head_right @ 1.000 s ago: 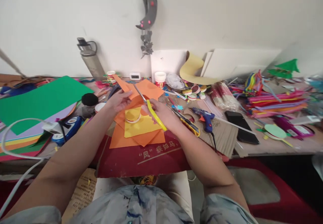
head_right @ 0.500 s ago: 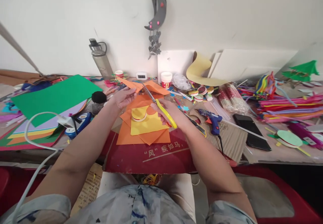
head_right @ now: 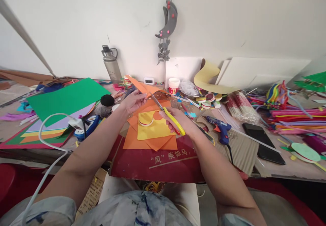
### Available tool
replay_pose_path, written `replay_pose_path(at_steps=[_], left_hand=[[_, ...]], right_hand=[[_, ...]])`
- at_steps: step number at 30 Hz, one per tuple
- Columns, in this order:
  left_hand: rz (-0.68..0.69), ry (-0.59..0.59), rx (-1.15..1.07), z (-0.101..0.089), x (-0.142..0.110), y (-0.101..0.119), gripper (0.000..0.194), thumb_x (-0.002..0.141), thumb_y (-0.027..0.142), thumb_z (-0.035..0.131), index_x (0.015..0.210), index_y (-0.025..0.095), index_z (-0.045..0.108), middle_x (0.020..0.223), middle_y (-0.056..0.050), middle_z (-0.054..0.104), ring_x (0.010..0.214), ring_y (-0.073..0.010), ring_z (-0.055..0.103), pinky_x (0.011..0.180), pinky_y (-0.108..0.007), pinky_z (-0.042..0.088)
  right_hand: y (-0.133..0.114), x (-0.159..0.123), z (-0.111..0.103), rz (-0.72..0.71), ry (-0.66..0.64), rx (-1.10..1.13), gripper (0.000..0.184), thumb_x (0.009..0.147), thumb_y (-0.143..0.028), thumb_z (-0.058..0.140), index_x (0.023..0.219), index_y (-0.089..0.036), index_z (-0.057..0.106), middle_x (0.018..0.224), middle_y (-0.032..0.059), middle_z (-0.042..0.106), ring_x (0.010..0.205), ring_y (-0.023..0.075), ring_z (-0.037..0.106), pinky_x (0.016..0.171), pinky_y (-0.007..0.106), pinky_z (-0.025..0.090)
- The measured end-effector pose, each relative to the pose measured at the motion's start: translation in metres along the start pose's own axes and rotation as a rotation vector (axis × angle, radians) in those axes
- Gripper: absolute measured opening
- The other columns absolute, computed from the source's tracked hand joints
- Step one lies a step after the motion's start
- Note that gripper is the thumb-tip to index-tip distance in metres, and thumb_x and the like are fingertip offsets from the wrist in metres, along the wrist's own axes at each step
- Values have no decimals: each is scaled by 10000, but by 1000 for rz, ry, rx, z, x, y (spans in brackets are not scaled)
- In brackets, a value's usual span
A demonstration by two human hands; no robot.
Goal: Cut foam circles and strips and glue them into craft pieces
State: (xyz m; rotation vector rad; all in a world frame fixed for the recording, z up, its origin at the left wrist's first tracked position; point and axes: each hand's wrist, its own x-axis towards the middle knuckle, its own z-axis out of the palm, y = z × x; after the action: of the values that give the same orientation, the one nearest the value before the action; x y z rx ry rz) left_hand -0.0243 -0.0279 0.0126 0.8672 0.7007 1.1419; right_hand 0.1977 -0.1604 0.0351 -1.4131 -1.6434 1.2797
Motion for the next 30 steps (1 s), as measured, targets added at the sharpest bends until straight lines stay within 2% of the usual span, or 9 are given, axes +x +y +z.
replay_pose_path(at_steps=[5, 11, 15, 25, 30], left_hand=[[-9, -83, 41, 1, 0, -7, 359, 724, -4, 916, 997, 120, 719, 773, 4, 756, 623, -73, 674, 612, -190, 543], [21, -130, 52, 1, -1, -7, 442, 650, 50, 995, 1002, 121, 737, 796, -1, 761, 634, -80, 678, 596, -201, 529], [28, -150, 75, 0, 0, -7, 424, 678, 50, 981, 1016, 131, 737, 805, 5, 761, 618, -68, 662, 609, -196, 530], [42, -173, 86, 3, -3, -5, 516, 584, 87, 1041, 1009, 124, 751, 811, 4, 759, 641, -73, 657, 625, -200, 532], [53, -182, 96, 1, -2, -5, 472, 614, 89, 1030, 995, 126, 753, 834, 1, 754, 666, -72, 658, 632, -206, 525]], right_hand=[[5, 5, 5, -17, 12, 35, 635, 851, -818, 757, 929, -232, 526, 650, -63, 542, 409, 76, 478, 384, 213, 405], [12, 10, 8, -22, 12, 104, 730, 766, -905, 751, 939, -243, 498, 647, -80, 505, 423, 78, 457, 359, 214, 400], [11, 10, 9, -9, 24, 93, 727, 766, -909, 743, 939, -246, 501, 635, -81, 496, 417, 78, 437, 339, 211, 349], [13, 10, 10, -21, 39, 96, 784, 722, -969, 715, 913, -255, 453, 622, -88, 471, 419, 68, 399, 346, 203, 329], [13, 10, 11, -38, 45, 96, 750, 747, -937, 723, 917, -252, 468, 610, -92, 461, 409, 65, 382, 343, 202, 326]])
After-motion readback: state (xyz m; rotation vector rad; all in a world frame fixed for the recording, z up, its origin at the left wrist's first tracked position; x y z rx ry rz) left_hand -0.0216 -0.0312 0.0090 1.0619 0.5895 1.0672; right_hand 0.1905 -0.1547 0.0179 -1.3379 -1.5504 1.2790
